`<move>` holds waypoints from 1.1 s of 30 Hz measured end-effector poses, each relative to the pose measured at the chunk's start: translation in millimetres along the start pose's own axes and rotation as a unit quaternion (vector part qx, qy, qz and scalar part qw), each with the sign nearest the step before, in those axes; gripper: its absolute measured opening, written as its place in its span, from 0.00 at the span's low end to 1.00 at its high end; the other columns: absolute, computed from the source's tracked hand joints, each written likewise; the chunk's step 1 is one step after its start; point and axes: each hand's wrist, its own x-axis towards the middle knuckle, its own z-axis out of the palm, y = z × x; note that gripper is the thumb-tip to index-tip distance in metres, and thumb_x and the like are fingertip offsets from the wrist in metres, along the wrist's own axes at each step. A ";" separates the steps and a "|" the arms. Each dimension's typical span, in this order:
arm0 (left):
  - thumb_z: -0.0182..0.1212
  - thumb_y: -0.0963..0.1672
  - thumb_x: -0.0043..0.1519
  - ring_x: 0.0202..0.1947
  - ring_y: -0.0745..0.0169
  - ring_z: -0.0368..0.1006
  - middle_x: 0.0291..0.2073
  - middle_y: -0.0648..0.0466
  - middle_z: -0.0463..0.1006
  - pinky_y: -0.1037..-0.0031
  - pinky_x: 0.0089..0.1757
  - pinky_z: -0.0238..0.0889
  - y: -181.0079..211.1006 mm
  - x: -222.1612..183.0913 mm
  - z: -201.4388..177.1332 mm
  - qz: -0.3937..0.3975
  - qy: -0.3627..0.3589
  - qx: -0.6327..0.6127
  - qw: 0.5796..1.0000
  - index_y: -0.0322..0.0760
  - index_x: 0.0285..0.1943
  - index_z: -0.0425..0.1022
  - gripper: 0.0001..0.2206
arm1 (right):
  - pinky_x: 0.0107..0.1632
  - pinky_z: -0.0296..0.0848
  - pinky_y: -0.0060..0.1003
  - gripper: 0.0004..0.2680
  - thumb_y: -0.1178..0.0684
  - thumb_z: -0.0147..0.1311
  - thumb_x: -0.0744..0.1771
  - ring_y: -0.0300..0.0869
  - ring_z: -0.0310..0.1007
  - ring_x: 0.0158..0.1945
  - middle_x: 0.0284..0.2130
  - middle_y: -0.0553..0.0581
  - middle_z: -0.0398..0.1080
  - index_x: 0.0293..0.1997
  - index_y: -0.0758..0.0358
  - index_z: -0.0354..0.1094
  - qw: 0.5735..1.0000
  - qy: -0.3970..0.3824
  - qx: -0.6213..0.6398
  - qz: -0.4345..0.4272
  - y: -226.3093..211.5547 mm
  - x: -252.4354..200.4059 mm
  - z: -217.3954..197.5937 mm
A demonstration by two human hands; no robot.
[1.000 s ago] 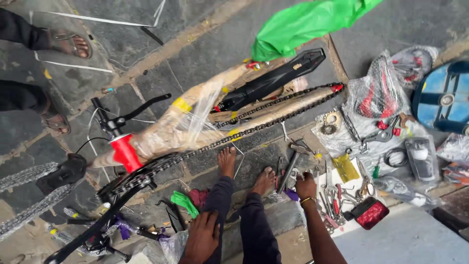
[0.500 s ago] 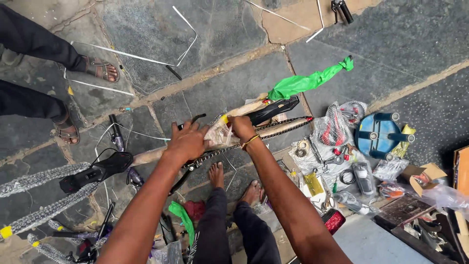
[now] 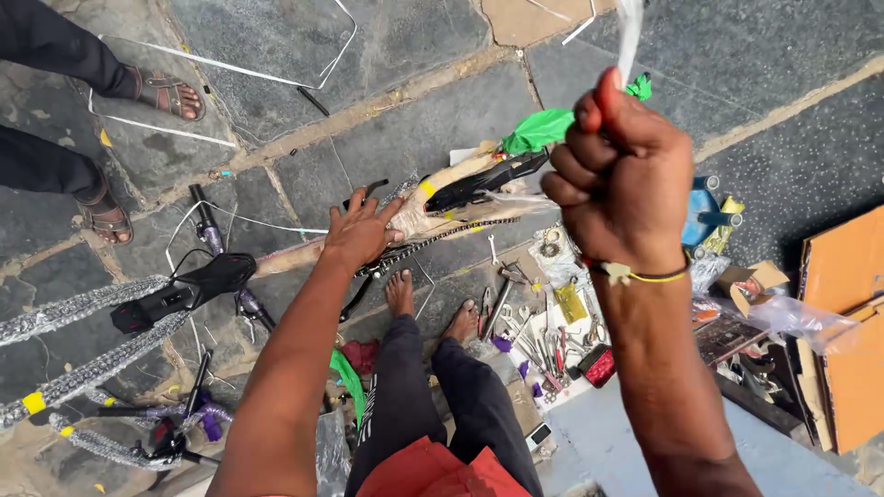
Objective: The person assembles a new bicycle on the floor, working on the drivetrain of a frame still partly wrapped in packaging. They attach and adjust the chain, use a wrench on the crank and chain area, fit the chainring, and unwrap a plastic bag containing a frame component.
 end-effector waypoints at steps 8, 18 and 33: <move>0.51 0.58 0.65 0.79 0.54 0.37 0.72 0.53 0.62 0.39 0.64 0.44 3.5 -0.9 -21.1 -0.028 -0.011 -0.018 0.999 0.59 0.80 0.51 0.33 | 0.27 0.65 0.48 0.10 0.49 0.47 0.73 0.56 0.68 0.25 0.30 0.67 0.68 0.45 0.68 0.66 0.554 0.074 -0.795 -0.236 110.1 -107.0 -169.2; 0.61 0.56 0.62 0.78 0.48 0.44 0.67 0.53 0.71 0.34 0.65 0.44 3.4 7.6 -1.8 -0.048 0.000 0.026 0.998 0.59 0.75 0.63 0.30 | 0.26 0.70 0.38 0.14 0.40 0.44 0.74 0.41 0.74 0.20 0.21 0.55 0.72 0.37 0.54 0.69 0.324 -0.023 -0.946 -0.003 114.7 -97.1 -465.7; 0.62 0.45 0.63 0.54 0.41 0.71 0.49 0.41 0.77 0.49 0.52 0.60 122.9 -58.3 13.5 0.039 0.378 -0.057 0.923 0.33 0.66 0.72 0.22 | 0.54 0.76 0.50 0.14 0.36 0.52 0.69 0.53 0.77 0.51 0.42 0.59 0.78 0.42 0.53 0.77 0.482 0.285 -0.810 0.173 205.1 -349.4 -593.3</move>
